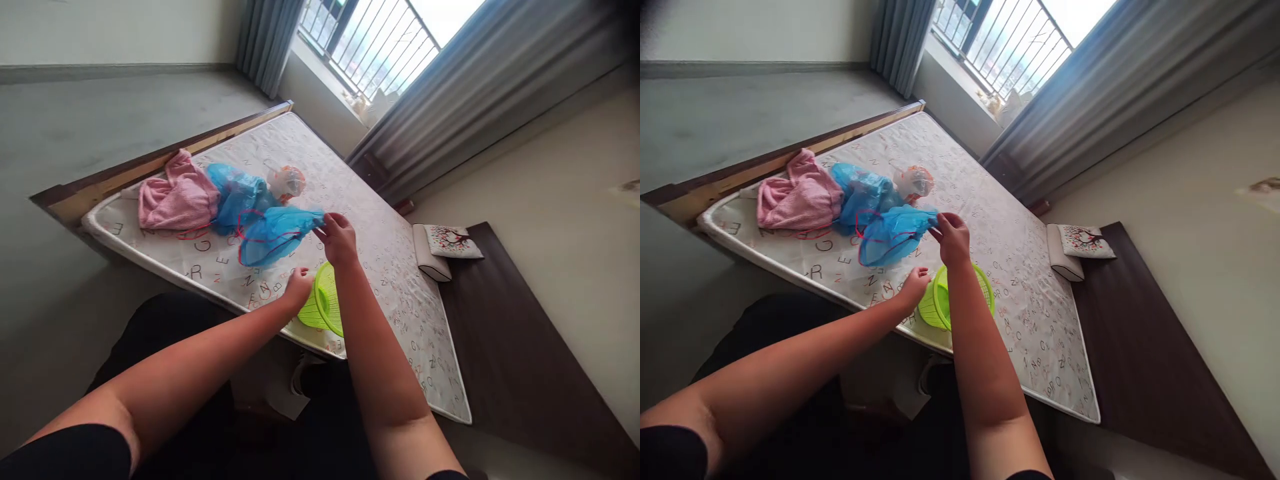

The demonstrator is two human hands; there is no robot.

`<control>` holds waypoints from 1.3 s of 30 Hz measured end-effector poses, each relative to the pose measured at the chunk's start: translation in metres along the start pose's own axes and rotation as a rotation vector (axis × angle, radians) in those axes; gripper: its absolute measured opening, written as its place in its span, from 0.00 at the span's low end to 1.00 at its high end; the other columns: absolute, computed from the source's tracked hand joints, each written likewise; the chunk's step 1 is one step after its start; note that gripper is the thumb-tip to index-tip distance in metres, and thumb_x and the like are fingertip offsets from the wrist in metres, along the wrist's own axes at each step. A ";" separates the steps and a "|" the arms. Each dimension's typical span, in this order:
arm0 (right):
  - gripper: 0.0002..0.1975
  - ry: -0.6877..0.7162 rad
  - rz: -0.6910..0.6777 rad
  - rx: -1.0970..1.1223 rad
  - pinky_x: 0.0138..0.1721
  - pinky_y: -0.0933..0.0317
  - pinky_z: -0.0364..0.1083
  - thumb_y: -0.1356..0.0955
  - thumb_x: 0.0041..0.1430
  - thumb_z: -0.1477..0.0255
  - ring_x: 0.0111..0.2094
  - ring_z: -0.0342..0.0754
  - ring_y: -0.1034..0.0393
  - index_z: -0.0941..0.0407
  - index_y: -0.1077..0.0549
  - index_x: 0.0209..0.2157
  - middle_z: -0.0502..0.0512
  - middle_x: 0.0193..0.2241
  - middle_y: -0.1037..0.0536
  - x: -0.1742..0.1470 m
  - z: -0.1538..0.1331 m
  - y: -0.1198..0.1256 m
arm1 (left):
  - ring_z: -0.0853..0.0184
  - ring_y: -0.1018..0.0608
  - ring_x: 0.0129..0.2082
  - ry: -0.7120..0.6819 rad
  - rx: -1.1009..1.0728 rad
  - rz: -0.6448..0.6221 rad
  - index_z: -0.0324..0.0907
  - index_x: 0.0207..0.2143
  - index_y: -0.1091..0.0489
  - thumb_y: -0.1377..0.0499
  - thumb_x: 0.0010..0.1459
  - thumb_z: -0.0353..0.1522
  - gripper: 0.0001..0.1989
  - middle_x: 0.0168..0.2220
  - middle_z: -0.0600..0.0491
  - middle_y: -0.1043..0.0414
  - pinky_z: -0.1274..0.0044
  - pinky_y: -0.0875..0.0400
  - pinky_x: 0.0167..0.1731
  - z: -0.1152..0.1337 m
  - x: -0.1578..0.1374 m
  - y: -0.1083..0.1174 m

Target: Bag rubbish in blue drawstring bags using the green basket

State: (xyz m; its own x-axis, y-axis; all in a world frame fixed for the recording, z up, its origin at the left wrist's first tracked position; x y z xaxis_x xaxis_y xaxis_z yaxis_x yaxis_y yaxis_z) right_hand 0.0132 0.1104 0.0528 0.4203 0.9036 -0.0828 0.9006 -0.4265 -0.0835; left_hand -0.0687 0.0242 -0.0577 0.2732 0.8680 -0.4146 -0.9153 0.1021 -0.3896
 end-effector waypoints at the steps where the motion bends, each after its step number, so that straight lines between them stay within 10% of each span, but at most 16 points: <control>1: 0.17 0.017 0.058 0.111 0.48 0.22 0.47 0.24 0.55 0.73 0.38 0.42 0.21 0.51 0.32 0.41 0.43 0.35 0.22 -0.008 -0.013 0.020 | 0.61 0.20 0.37 0.014 0.034 -0.051 0.43 0.37 0.28 0.33 0.53 0.33 0.10 0.33 0.49 0.23 0.72 0.24 0.40 0.005 -0.004 0.002; 8: 0.30 0.012 0.146 0.229 0.32 0.33 0.39 0.26 0.40 0.77 0.30 0.41 0.30 0.48 0.30 0.48 0.40 0.34 0.25 -0.108 -0.024 0.123 | 0.68 0.33 0.22 -0.120 0.361 -0.774 0.43 0.24 0.28 0.33 0.55 0.46 0.17 0.21 0.54 0.34 0.76 0.37 0.23 0.071 -0.092 0.023; 12: 0.19 0.175 0.109 -0.165 0.34 0.34 0.43 0.31 0.48 0.76 0.32 0.44 0.31 0.51 0.24 0.44 0.47 0.35 0.24 -0.158 -0.005 0.149 | 0.54 0.18 0.46 -0.788 0.561 -0.077 0.45 0.43 0.21 0.37 0.64 0.46 0.15 0.43 0.45 0.19 0.62 0.22 0.53 0.114 -0.110 0.031; 15: 0.14 0.435 0.005 -0.751 0.48 0.30 0.50 0.33 0.57 0.80 0.43 0.51 0.25 0.52 0.20 0.40 0.55 0.41 0.20 -0.191 -0.004 0.149 | 0.41 0.37 0.77 -0.946 0.885 -0.036 0.44 0.66 0.27 0.29 0.56 0.42 0.36 0.73 0.37 0.32 0.51 0.44 0.76 0.114 -0.090 0.023; 17: 0.14 0.614 -0.097 -1.065 0.53 0.30 0.53 0.32 0.62 0.80 0.47 0.53 0.25 0.52 0.18 0.43 0.58 0.46 0.18 -0.213 -0.007 0.143 | 0.36 0.46 0.81 -0.846 1.057 -0.098 0.44 0.73 0.33 0.27 0.54 0.40 0.46 0.78 0.35 0.41 0.43 0.52 0.76 0.101 -0.076 0.018; 21: 0.12 0.961 -0.134 -1.344 0.57 0.32 0.55 0.29 0.69 0.74 0.54 0.55 0.27 0.47 0.18 0.50 0.57 0.58 0.18 -0.255 -0.024 0.134 | 0.45 0.18 0.60 -0.677 1.140 -0.224 0.47 0.67 0.26 0.33 0.64 0.38 0.30 0.54 0.41 0.15 0.48 0.39 0.72 0.070 -0.077 0.022; 26: 0.03 1.364 0.058 -1.191 0.62 0.35 0.53 0.26 0.70 0.70 0.52 0.52 0.31 0.46 0.21 0.40 0.49 0.52 0.17 -0.298 -0.058 0.134 | 0.54 0.14 0.44 -0.654 0.986 -0.106 0.45 0.53 0.19 0.39 0.67 0.42 0.18 0.44 0.45 0.14 0.66 0.22 0.51 0.053 -0.096 0.040; 39: 0.12 1.474 0.070 -0.945 0.53 0.29 0.49 0.22 0.64 0.73 0.41 0.48 0.34 0.47 0.25 0.31 0.45 0.37 0.21 -0.342 -0.101 0.135 | 0.65 0.24 0.30 -0.395 0.698 0.075 0.41 0.43 0.24 0.40 0.58 0.40 0.15 0.33 0.52 0.23 0.76 0.30 0.31 0.047 -0.105 0.061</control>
State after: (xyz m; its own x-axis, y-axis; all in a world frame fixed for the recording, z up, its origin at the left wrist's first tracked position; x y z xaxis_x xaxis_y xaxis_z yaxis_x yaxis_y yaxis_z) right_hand 0.0022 -0.2523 0.1706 -0.2841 0.3922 0.8749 0.4021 -0.7797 0.4801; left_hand -0.1670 -0.0377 0.0005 0.1988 0.9789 -0.0468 -0.9363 0.2038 0.2861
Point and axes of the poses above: each hand's wrist, its own x-axis towards the middle knuckle, its own y-axis out of the back of the hand, z = x × y, the point moved 1 cm from there along x, towards the middle knuckle
